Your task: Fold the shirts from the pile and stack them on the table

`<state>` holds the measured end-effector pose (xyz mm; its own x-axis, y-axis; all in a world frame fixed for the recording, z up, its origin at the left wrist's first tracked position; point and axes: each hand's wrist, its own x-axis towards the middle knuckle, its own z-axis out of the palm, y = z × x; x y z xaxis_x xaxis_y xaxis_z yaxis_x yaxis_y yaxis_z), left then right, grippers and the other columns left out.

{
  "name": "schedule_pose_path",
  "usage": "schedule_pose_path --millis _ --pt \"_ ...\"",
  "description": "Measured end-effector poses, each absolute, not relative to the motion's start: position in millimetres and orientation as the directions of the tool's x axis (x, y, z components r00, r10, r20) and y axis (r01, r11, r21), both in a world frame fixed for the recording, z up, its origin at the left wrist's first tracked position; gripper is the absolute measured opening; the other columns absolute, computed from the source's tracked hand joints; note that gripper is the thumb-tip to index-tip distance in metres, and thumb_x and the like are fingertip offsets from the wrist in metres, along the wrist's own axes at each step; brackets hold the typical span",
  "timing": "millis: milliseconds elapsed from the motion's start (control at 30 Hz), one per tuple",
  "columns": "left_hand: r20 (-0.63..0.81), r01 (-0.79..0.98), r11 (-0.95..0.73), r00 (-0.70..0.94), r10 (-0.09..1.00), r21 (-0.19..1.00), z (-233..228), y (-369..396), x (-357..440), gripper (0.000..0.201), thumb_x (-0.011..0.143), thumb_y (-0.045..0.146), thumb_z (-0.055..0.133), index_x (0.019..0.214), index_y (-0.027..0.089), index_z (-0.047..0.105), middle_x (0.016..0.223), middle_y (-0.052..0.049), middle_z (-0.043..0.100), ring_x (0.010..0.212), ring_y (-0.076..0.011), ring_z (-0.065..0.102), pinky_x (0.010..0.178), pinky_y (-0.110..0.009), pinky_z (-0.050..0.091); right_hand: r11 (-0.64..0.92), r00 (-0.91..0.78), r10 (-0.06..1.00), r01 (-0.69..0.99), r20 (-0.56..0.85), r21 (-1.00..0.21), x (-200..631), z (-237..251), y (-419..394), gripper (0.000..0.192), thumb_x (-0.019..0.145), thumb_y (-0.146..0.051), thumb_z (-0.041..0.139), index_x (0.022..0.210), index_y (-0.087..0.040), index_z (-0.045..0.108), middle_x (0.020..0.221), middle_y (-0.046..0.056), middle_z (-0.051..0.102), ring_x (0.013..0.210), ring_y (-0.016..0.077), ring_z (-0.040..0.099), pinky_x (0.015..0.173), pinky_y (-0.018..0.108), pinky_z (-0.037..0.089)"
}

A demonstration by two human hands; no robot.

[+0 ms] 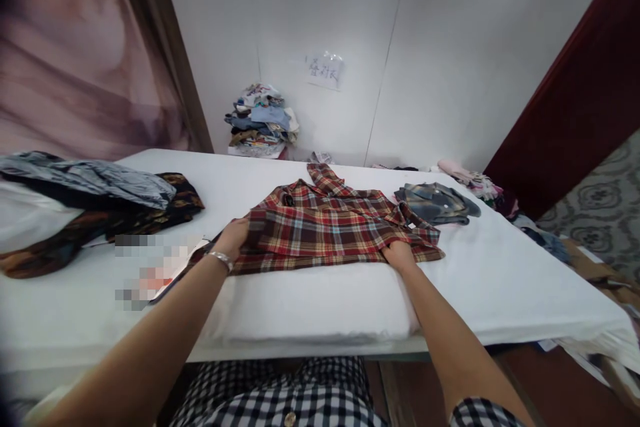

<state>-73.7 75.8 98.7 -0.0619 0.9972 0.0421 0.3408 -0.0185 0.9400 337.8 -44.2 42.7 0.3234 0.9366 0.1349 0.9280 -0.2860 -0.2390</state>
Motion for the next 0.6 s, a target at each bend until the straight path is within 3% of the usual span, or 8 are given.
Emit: schedule_pose_path --millis 133,233,300,400,500,600 --pt "-0.051 0.268 0.106 -0.205 0.977 0.957 103 73 -100 0.025 0.081 0.036 0.048 0.088 0.016 0.061 0.082 -0.009 0.068 0.076 -0.0203 0.067 0.069 -0.034 0.054 -0.233 0.276 0.947 0.943 0.162 -0.239 335 44 -47 0.037 0.084 -0.031 0.050 0.111 -0.014 0.069 0.117 0.015 0.067 0.111 0.0282 0.060 0.096 0.039 0.044" --pt "0.031 0.386 0.062 -0.229 0.973 0.920 104 62 -104 0.035 0.081 0.044 0.049 0.100 0.017 0.061 0.097 -0.011 0.068 0.091 -0.0238 0.065 0.083 -0.040 0.052 -0.174 0.216 0.964 0.953 0.156 -0.247 333 45 -56 0.034 0.086 -0.028 0.046 0.104 -0.014 0.071 0.108 0.014 0.070 0.104 0.0247 0.063 0.094 0.035 0.045" --pt "0.223 0.577 -0.138 -0.079 0.972 0.805 101 55 -99 0.039 0.080 0.047 0.051 0.105 0.018 0.062 0.107 -0.012 0.067 0.103 -0.0263 0.061 0.095 -0.042 0.046 -0.141 0.178 0.976 0.957 0.128 -0.252 334 46 -67 0.033 0.088 -0.028 0.043 0.093 -0.015 0.073 0.096 0.012 0.073 0.094 0.0223 0.066 0.088 0.032 0.047" --pt "0.420 0.675 -0.503 0.302 0.856 0.541 88 46 -88 0.042 0.083 0.048 0.048 0.108 0.019 0.063 0.123 -0.013 0.061 0.118 -0.0273 0.053 0.105 -0.041 0.038 -0.057 0.116 0.976 0.953 0.184 -0.297 339 47 -91 0.032 0.088 -0.030 0.045 0.100 -0.017 0.072 0.106 0.011 0.071 0.101 0.0226 0.064 0.092 0.035 0.047" --pt "0.333 0.666 -0.641 0.548 0.767 0.381 70 43 -84 0.049 0.081 0.053 0.050 0.115 0.020 0.063 0.132 -0.012 0.057 0.124 -0.0282 0.050 0.106 -0.043 0.037 0.014 0.128 0.942 0.908 0.309 -0.419 345 52 -115 0.032 0.086 -0.029 0.047 0.103 -0.019 0.071 0.109 0.010 0.070 0.101 0.0236 0.065 0.091 0.039 0.049" --pt "0.189 0.687 -0.681 0.656 0.731 0.253 60 47 -87 0.056 0.081 0.055 0.050 0.124 0.021 0.060 0.134 -0.011 0.056 0.124 -0.0298 0.050 0.104 -0.046 0.038 0.069 0.211 0.844 0.868 0.493 -0.491 349 66 -123 0.030 0.089 -0.032 0.045 0.101 -0.022 0.071 0.100 0.008 0.073 0.093 0.0219 0.067 0.085 0.038 0.053"
